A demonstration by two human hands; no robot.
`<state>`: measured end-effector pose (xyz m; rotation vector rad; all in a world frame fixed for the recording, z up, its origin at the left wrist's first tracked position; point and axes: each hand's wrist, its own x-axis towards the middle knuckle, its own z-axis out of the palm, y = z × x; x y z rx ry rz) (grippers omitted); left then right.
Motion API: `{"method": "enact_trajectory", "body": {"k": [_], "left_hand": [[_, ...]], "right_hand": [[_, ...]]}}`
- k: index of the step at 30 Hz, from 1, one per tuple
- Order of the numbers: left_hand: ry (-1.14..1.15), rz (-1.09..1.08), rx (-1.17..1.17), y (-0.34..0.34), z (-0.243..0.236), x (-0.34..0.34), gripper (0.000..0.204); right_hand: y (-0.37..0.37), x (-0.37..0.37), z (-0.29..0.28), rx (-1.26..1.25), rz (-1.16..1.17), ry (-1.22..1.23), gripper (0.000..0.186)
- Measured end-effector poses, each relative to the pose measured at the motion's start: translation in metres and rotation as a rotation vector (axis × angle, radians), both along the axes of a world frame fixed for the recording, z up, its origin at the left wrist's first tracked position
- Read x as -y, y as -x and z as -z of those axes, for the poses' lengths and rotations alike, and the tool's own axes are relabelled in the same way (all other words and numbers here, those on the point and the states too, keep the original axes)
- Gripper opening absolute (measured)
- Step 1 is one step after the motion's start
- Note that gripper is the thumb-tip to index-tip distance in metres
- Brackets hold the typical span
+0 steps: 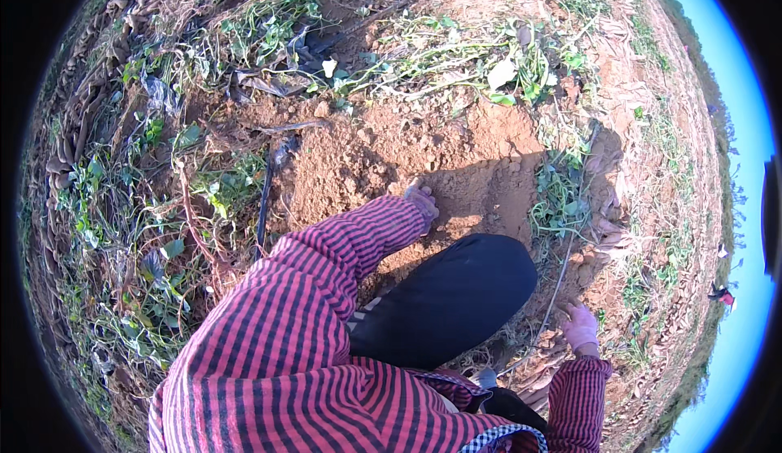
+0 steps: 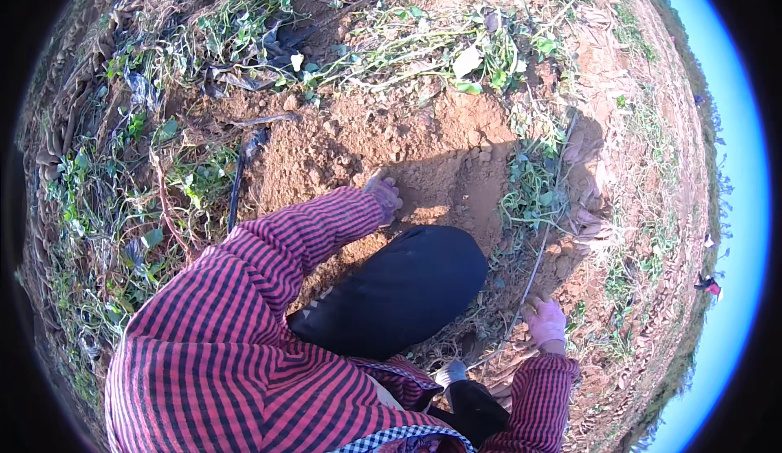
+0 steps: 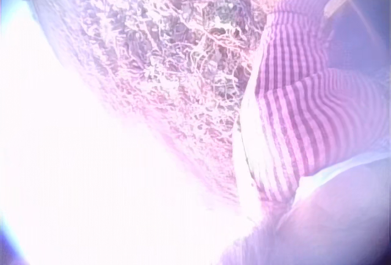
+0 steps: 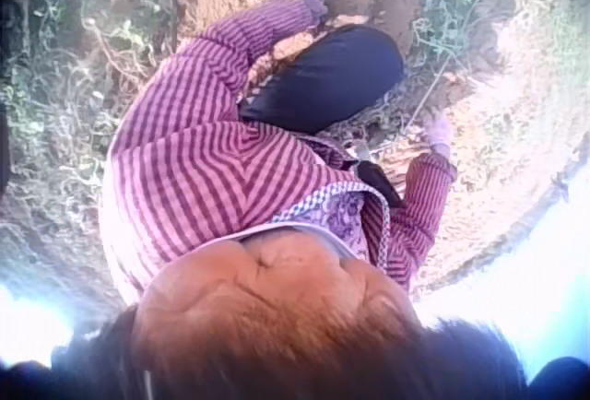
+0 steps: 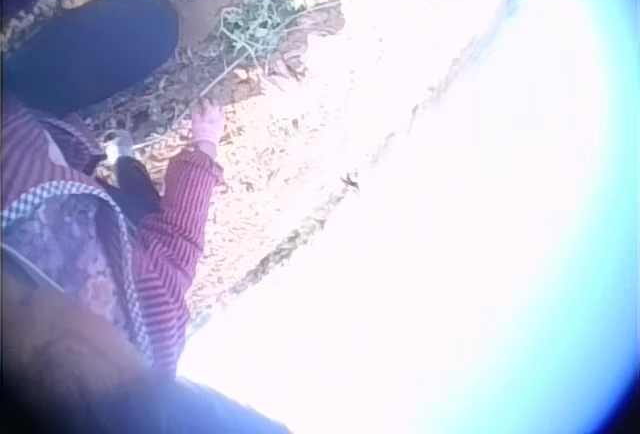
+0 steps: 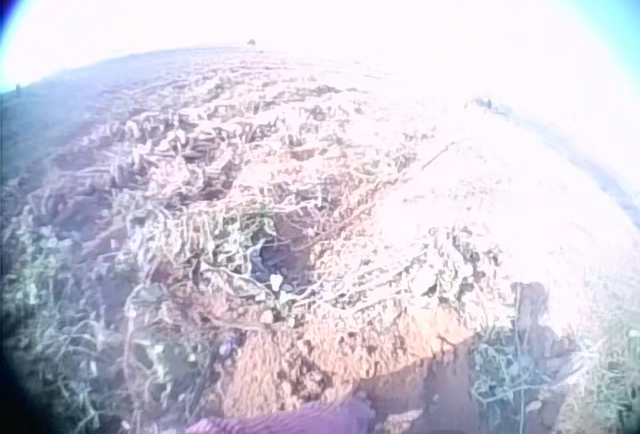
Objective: The person digs into the soil with a hoe and by hand to unearth sweet potatoes, then separates them from the vines and places them in a pile on the ground.
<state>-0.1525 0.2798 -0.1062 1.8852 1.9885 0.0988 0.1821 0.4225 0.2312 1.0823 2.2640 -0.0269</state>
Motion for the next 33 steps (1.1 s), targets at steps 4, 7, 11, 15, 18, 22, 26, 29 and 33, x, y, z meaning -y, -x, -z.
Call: {"method": "enact_trajectory", "body": {"k": [4,7,11,15,18,22,26,29,33], "left_hand": [[0.247,0.108,-0.165,0.069,-0.03,0.066,0.038],[0.258,0.187,-0.315,0.102,-0.052,0.067,0.045],[0.182,0.048,-0.064,0.118,-0.088,-0.01,0.042],[0.083,-0.014,0.064,0.108,-0.125,-0.136,0.044],[-0.148,0.155,-0.231,0.106,-0.135,-0.239,0.047],[0.012,0.094,-0.358,0.109,-0.117,-0.346,0.046],[0.226,0.073,-0.251,0.096,-0.077,-0.37,0.051],[0.348,0.046,-0.182,0.084,-0.06,-0.345,0.06],[0.608,0.259,-0.131,0.066,-0.061,-0.286,0.058]], "right_hand": [[-0.097,-0.035,-0.116,-0.051,0.343,-0.186,0.032],[-0.2,-0.011,-0.179,-0.344,0.454,-0.42,0.034],[-0.329,0.058,-0.185,-0.314,0.848,-0.478,0.032],[-0.354,0.048,-0.098,-0.262,1.0,-0.422,0.032],[-0.283,-0.003,0.003,-0.162,0.723,-0.218,0.029],[-0.155,-0.036,0.102,-0.134,0.499,0.217,0.038],[-0.098,-0.047,0.11,-0.211,0.373,0.349,0.033],[-0.082,-0.082,0.106,-0.259,0.306,0.333,0.03],[-0.021,-0.146,0.134,-0.55,0.075,0.275,0.027]]}}
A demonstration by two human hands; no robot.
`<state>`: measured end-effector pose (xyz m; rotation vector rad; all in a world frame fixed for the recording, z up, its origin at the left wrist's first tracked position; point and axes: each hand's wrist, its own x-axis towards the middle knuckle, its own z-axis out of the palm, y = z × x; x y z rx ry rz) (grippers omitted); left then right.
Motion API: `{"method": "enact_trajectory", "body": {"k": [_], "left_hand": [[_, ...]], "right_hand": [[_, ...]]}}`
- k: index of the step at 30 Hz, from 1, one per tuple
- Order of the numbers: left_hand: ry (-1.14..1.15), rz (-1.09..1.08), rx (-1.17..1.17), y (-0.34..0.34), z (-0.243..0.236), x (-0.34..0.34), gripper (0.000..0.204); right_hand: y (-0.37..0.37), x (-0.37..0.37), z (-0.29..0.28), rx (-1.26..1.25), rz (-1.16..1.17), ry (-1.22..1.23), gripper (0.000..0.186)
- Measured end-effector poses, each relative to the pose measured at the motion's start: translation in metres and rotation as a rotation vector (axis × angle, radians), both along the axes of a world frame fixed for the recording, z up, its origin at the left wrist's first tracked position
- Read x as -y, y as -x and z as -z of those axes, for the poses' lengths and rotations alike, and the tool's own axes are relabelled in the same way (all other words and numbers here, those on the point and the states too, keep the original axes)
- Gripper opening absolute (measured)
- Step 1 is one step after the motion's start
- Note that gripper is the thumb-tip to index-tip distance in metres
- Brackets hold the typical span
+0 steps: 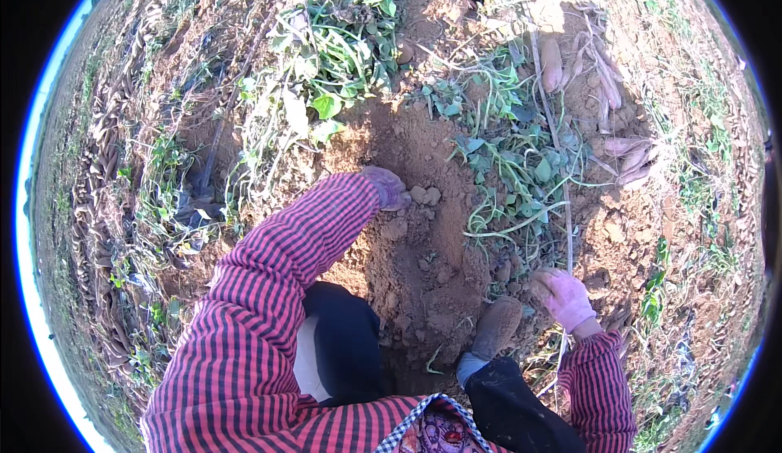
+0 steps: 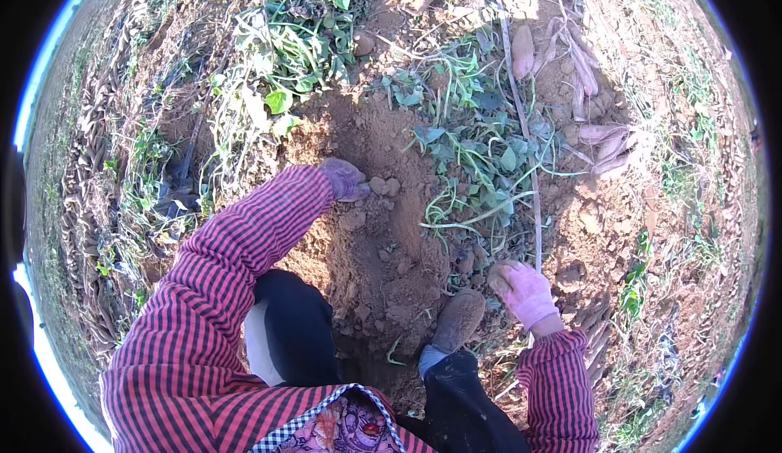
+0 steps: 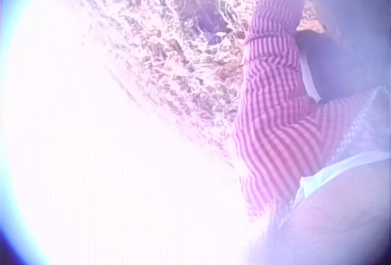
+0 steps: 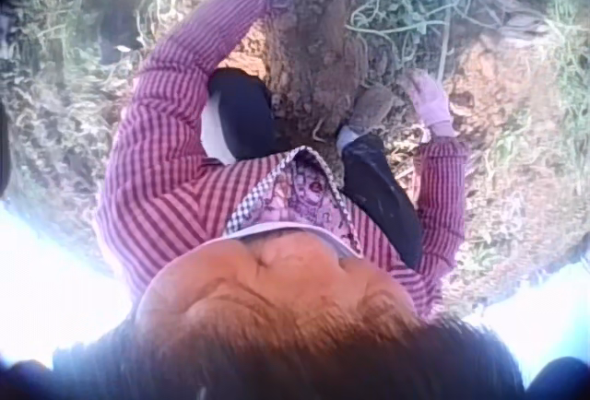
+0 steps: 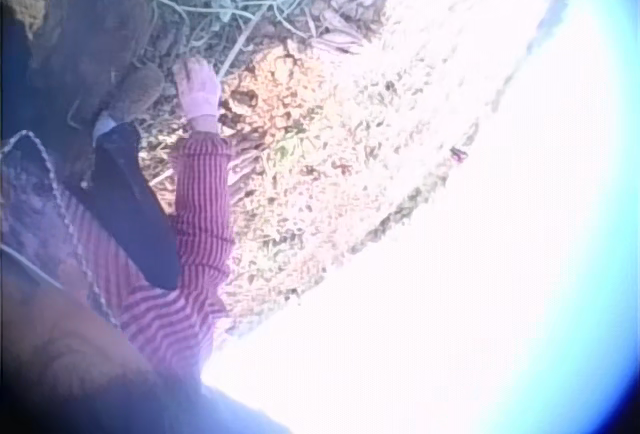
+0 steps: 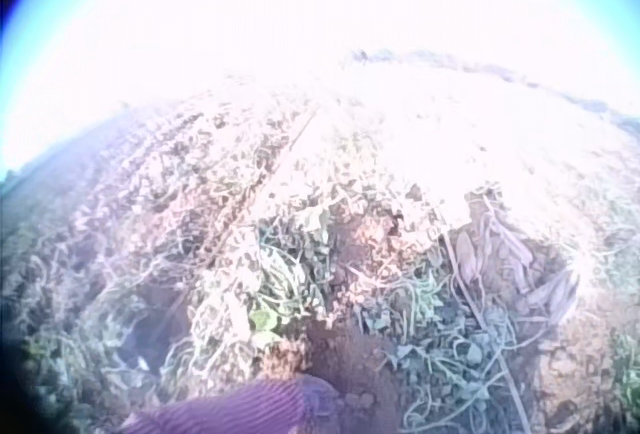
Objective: The person digs into the soil with a hoe and by hand to unearth sweet potatoes, then separates them from the vines and places them in a pile on the ground.
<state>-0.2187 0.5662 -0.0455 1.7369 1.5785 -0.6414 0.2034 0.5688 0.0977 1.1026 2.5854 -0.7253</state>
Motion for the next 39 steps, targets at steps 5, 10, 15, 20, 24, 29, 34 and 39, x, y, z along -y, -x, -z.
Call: {"method": "enact_trajectory", "body": {"k": [5,10,15,20,24,29,34,39], "left_hand": [[0.181,0.074,-0.046,0.012,-0.01,0.08,0.057],[0.365,0.059,-0.18,0.052,0.005,0.108,0.057],[0.14,-0.315,0.055,0.068,-0.003,0.074,0.054],[-0.17,-0.702,0.481,0.01,-0.017,-0.022,0.039],[-0.013,-0.234,0.235,-0.1,-0.006,-0.066,0.06],[0.054,-0.167,-0.005,-0.185,0.009,-0.081,0.068],[0.129,-0.161,-0.036,-0.194,0.006,-0.095,0.063],[0.182,-0.173,-0.03,-0.204,-0.004,-0.115,0.058]], "right_hand": [[0.135,-0.065,0.068,-0.216,-0.138,-0.136,0.038],[0.171,-0.076,0.112,0.209,-0.101,-0.048,0.042],[0.127,-0.042,0.096,0.194,-0.262,0.133,0.047],[0.054,-0.036,0.055,-0.117,-0.051,0.291,0.048],[-0.027,-0.089,0.042,-0.537,0.677,0.155,0.025],[-0.135,-0.238,0.038,-0.89,1.159,-0.167,0.055],[-0.213,-0.428,0.038,-0.614,0.999,-0.777,0.067],[-0.207,-0.471,0.044,-0.342,1.153,-0.52,0.064]]}}
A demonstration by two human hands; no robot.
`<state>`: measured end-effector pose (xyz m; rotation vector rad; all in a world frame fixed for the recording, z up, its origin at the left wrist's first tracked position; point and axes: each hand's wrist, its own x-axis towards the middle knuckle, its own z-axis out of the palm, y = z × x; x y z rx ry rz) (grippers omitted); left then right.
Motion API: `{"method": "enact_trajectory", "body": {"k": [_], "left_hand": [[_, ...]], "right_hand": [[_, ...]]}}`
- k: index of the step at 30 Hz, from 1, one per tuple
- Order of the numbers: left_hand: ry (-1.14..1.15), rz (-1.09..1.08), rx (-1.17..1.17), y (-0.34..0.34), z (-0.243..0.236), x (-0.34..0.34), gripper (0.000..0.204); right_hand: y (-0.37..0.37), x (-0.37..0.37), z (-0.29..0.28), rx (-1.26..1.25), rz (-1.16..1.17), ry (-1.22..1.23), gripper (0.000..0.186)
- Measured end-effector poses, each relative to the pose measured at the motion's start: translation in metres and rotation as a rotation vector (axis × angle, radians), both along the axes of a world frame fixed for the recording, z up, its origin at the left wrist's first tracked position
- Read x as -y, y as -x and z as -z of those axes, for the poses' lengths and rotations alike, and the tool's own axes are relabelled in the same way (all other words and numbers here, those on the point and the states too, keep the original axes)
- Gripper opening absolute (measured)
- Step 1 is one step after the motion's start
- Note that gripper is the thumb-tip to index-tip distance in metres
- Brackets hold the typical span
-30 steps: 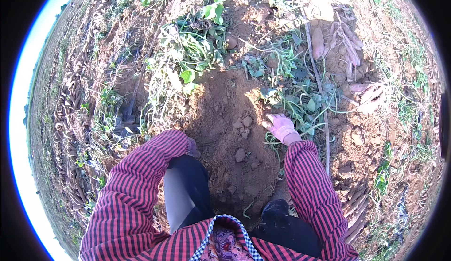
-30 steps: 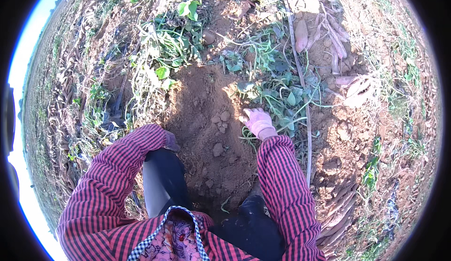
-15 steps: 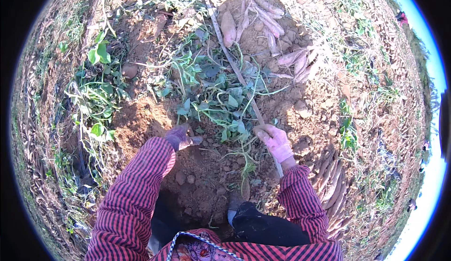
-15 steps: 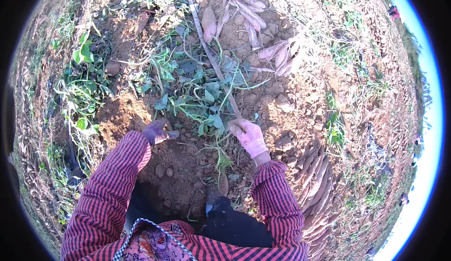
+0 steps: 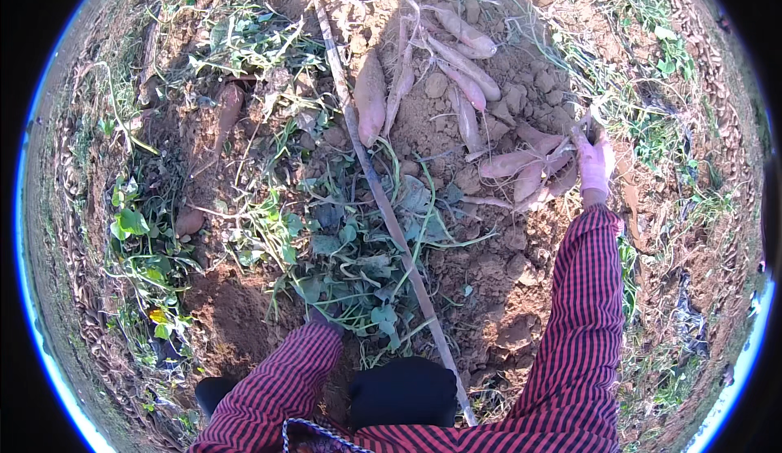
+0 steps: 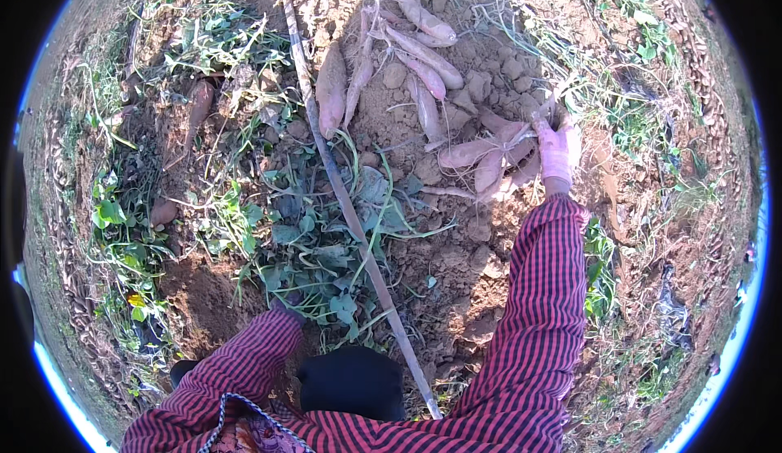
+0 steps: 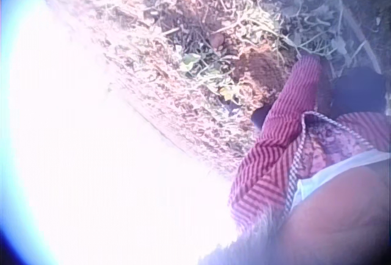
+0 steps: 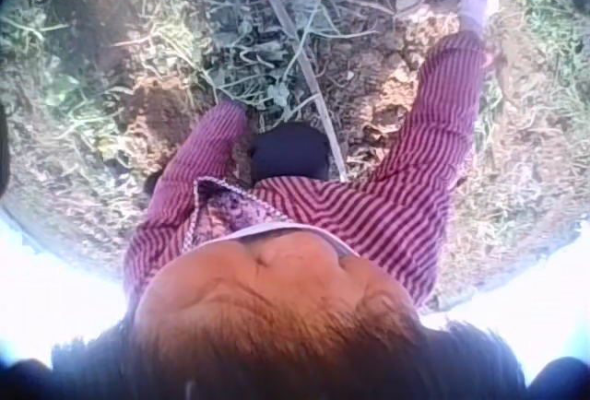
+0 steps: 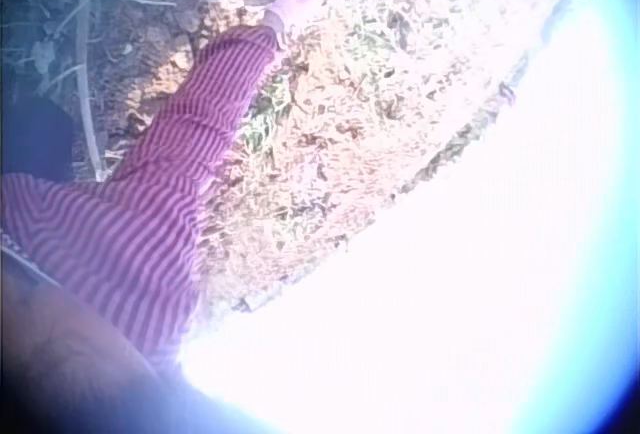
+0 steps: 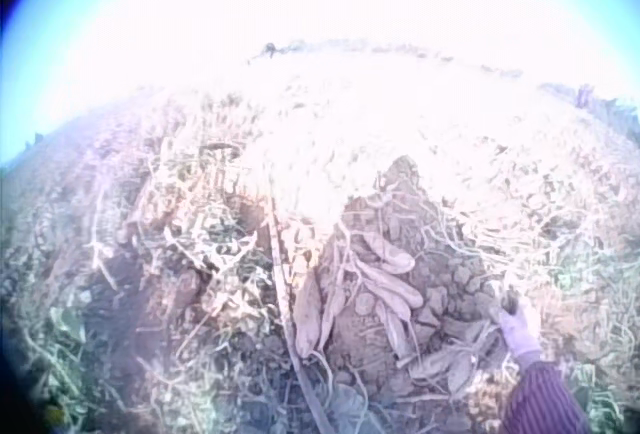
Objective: The person digs into the soil with a hoe and by hand to unearth sweet potatoes, then separates them from the vines and places them in a pile on the ground.
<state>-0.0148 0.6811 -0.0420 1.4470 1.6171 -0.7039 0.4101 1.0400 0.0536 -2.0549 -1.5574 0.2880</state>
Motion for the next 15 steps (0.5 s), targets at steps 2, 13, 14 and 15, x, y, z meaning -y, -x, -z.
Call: {"method": "enact_trajectory", "body": {"k": [2,13,14,15], "left_hand": [[0.015,0.005,0.004,-0.004,-0.004,-0.011,0.056],[0.07,-0.005,0.078,-0.006,-0.011,-0.056,0.045],[0.071,0.005,0.082,-0.007,-0.01,-0.059,0.044],[0.077,0.016,0.09,-0.007,-0.009,-0.062,0.043]], "right_hand": [[0.013,0.021,0.0,-0.222,-0.044,-0.079,0.053],[0.076,0.041,0.015,-0.403,0.042,-0.325,0.051],[0.079,0.038,0.012,-0.375,0.073,-0.293,0.05],[0.081,0.038,0.006,-0.327,0.169,-0.222,0.049]]}}
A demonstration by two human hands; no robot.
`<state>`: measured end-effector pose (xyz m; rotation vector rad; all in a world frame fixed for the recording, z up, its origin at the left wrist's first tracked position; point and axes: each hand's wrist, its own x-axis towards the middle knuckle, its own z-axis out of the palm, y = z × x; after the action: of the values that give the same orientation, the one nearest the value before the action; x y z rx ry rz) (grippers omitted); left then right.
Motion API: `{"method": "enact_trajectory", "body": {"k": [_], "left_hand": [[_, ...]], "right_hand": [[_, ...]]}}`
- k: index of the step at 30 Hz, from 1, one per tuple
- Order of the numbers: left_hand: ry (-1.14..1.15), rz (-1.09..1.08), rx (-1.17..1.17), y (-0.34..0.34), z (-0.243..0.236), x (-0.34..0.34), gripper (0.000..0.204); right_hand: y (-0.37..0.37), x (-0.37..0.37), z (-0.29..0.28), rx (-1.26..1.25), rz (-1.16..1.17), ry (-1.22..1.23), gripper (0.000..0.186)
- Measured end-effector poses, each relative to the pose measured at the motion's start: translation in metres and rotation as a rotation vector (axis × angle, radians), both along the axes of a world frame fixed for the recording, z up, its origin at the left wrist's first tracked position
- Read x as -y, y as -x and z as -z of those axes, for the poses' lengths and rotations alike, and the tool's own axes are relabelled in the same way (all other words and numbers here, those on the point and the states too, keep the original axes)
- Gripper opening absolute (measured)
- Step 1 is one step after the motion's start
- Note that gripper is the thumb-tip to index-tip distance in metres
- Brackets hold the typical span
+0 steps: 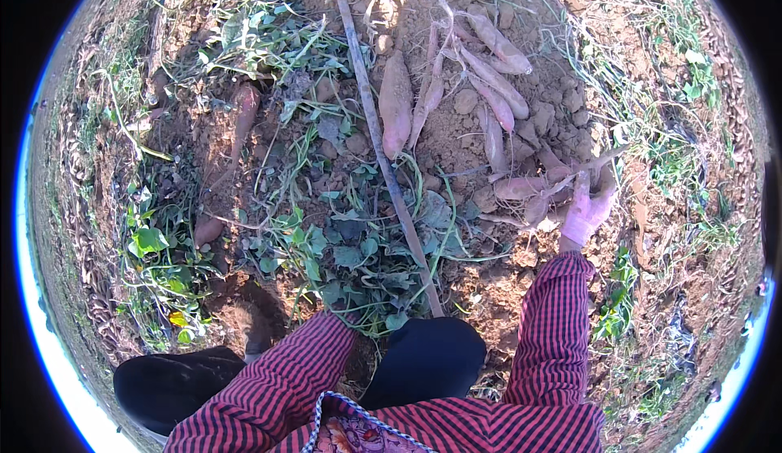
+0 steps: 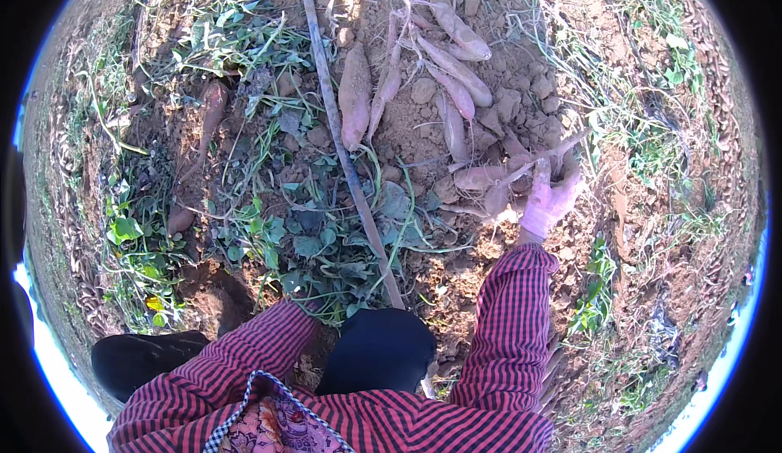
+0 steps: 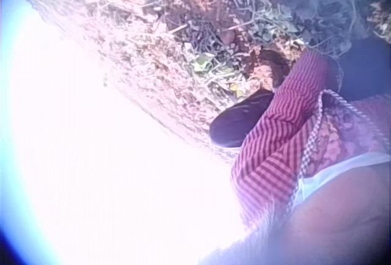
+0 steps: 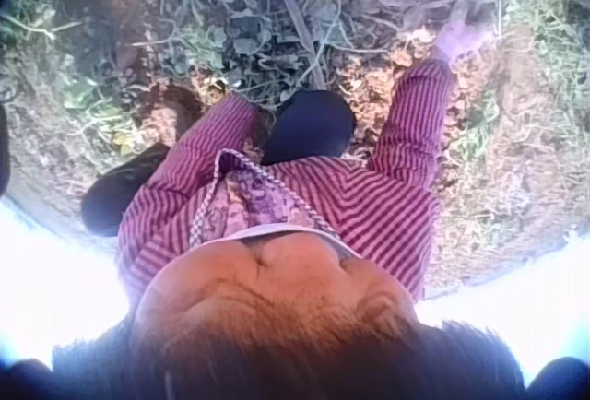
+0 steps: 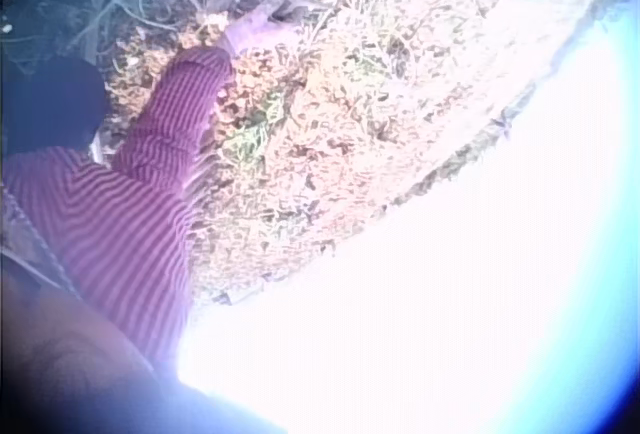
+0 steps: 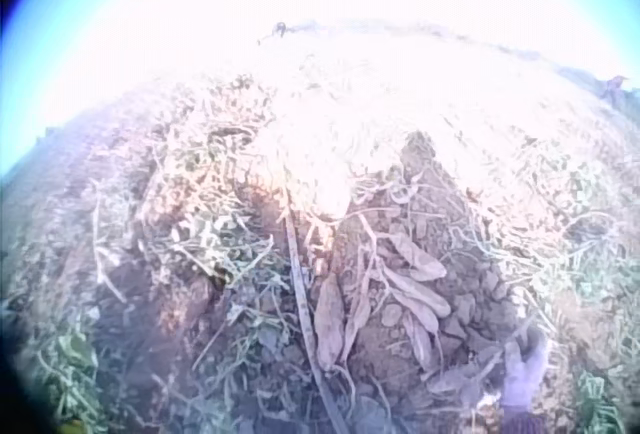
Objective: The person digs into the soil with a hoe and by hand to unearth sweet potatoes, then separates them from the vines and places them in a pile on the ground.
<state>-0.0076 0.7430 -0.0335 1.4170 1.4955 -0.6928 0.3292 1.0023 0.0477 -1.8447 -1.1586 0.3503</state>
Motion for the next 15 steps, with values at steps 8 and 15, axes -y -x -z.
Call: {"method": "enact_trajectory", "body": {"k": [8,15], "left_hand": [[-0.007,0.132,0.011,-0.002,0.008,-0.016,0.036],[-0.071,0.239,0.042,0.002,0.022,-0.003,0.029]], "right_hand": [[0.035,0.124,-0.022,-0.024,-0.331,0.404,0.035],[0.096,0.417,0.033,0.024,-0.68,0.545,0.039]]}}
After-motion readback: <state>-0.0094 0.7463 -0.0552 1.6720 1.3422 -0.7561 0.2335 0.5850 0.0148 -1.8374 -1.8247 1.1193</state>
